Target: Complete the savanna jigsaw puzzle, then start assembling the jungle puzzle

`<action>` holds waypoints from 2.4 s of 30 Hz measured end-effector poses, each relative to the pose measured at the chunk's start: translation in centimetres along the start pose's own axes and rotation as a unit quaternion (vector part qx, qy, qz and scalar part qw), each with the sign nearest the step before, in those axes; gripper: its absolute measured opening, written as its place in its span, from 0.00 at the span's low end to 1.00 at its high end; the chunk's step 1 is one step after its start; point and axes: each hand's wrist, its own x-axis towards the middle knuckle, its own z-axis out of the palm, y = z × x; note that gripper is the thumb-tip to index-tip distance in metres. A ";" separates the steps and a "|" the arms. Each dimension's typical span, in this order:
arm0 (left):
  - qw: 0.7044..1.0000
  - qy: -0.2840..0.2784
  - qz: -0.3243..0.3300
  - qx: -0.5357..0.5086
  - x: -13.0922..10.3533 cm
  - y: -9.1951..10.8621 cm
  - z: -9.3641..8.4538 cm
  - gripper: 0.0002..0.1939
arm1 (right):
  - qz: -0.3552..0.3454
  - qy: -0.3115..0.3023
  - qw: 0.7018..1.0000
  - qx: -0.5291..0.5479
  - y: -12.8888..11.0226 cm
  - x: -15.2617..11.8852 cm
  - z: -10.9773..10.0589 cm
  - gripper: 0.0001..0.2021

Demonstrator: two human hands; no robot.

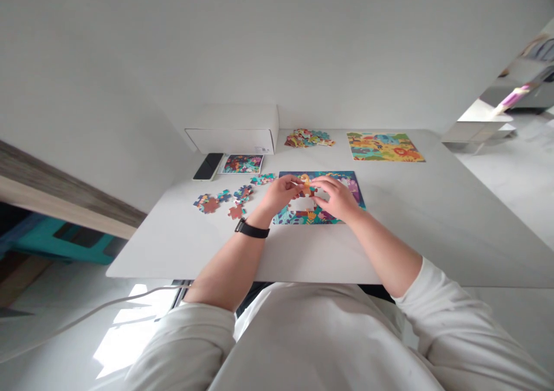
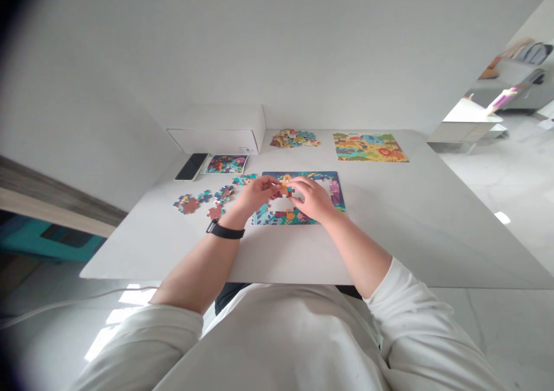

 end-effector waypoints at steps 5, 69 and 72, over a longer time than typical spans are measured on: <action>0.988 -0.013 0.040 0.146 -0.4 0.7 -1.1 0.17 | 0.019 -0.061 0.998 -0.006 0.3 -0.2 -0.4 0.14; 0.898 -0.106 0.118 0.411 -1.0 0.1 1.0 0.09 | 0.028 -0.190 0.971 -0.143 0.8 -0.8 0.5 0.20; 0.896 -0.110 0.121 0.414 -1.1 0.2 0.9 0.10 | 0.047 -0.197 0.969 -0.139 0.9 -0.9 0.5 0.19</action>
